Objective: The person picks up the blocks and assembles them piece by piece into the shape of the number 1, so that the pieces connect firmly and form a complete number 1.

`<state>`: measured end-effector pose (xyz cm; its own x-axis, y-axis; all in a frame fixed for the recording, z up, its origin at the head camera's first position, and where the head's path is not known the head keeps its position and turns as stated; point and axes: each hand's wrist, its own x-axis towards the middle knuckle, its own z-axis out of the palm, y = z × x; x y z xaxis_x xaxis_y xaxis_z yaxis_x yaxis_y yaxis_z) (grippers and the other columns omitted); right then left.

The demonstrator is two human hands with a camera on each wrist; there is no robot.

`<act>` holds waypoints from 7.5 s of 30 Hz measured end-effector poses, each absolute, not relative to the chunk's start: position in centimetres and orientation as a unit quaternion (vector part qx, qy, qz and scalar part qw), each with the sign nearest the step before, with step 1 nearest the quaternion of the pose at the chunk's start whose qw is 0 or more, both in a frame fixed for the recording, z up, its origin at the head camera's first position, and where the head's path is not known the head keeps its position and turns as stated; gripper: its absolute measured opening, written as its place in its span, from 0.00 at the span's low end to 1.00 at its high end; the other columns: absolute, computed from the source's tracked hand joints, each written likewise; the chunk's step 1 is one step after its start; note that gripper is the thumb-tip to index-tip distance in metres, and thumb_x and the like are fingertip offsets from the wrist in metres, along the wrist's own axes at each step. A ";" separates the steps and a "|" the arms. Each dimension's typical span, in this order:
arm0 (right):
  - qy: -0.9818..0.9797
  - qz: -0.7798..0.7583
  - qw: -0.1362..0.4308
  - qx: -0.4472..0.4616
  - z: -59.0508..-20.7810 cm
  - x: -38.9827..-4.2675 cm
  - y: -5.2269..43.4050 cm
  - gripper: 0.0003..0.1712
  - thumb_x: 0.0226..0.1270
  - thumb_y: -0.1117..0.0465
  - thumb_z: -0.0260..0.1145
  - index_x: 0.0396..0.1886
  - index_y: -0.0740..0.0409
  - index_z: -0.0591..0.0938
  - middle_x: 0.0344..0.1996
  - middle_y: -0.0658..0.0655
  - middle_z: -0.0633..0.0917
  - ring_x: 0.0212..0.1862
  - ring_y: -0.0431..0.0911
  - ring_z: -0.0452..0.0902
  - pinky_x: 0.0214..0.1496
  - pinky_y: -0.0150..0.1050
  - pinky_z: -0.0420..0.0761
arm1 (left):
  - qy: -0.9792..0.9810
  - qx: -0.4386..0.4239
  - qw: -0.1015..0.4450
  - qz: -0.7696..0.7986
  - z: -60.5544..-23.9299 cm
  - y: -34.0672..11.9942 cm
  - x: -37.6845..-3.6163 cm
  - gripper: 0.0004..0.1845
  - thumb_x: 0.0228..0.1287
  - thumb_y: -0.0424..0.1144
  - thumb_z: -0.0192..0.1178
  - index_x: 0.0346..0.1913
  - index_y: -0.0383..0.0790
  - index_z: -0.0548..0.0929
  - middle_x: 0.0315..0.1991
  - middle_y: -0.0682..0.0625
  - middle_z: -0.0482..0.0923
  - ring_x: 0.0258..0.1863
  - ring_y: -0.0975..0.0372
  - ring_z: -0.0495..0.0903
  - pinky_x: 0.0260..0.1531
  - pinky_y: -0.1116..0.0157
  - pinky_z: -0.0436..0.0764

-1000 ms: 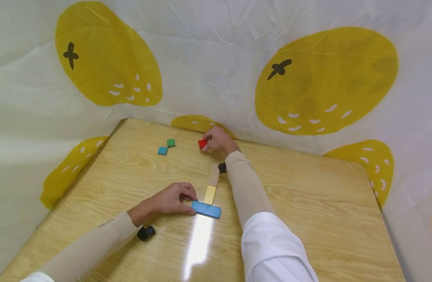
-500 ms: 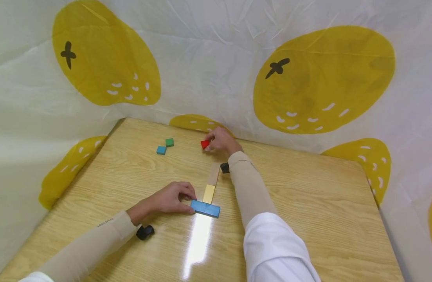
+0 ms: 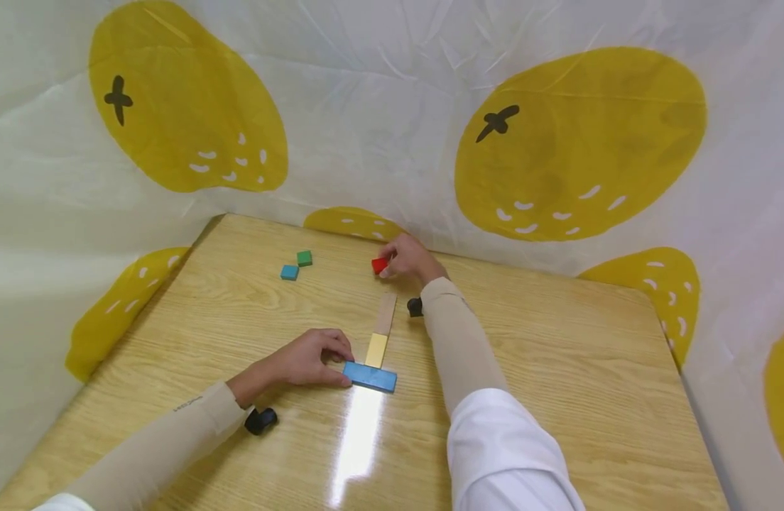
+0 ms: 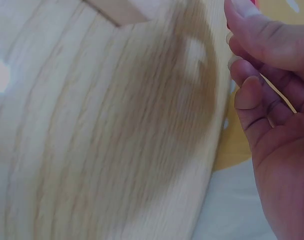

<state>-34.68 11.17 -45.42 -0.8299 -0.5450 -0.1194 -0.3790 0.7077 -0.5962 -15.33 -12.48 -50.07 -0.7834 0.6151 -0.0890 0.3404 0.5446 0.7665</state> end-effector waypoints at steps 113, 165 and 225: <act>0.903 -0.327 0.164 -0.227 -48.4 -31.9 15.5 0.21 0.57 0.65 0.80 0.51 0.64 0.88 0.46 0.61 0.87 0.47 0.52 0.77 0.56 0.43 0.77 | 0.860 0.280 0.170 0.392 -50.0 -12.2 -14.9 0.17 0.59 0.50 0.78 0.46 0.46 0.92 0.46 0.56 0.83 0.44 0.68 0.80 0.49 0.71 0.81; 0.883 -0.361 0.186 -0.237 -48.7 -31.2 15.7 0.25 0.61 0.68 0.76 0.58 0.64 0.83 0.47 0.61 0.83 0.47 0.51 0.72 0.55 0.42 0.73 | 0.858 0.134 0.110 0.485 -49.5 -16.6 -18.2 0.21 0.64 0.43 0.74 0.56 0.37 0.87 0.51 0.43 0.89 0.46 0.58 0.86 0.49 0.67 0.85; 0.880 -0.393 0.178 -0.197 -48.8 -30.7 15.7 0.24 0.60 0.70 0.76 0.57 0.64 0.84 0.51 0.63 0.83 0.52 0.53 0.75 0.64 0.45 0.74 | 0.929 0.057 -0.007 0.365 -47.5 -18.4 -24.5 0.21 0.64 0.38 0.71 0.54 0.25 0.87 0.48 0.32 0.88 0.47 0.45 0.87 0.49 0.50 0.86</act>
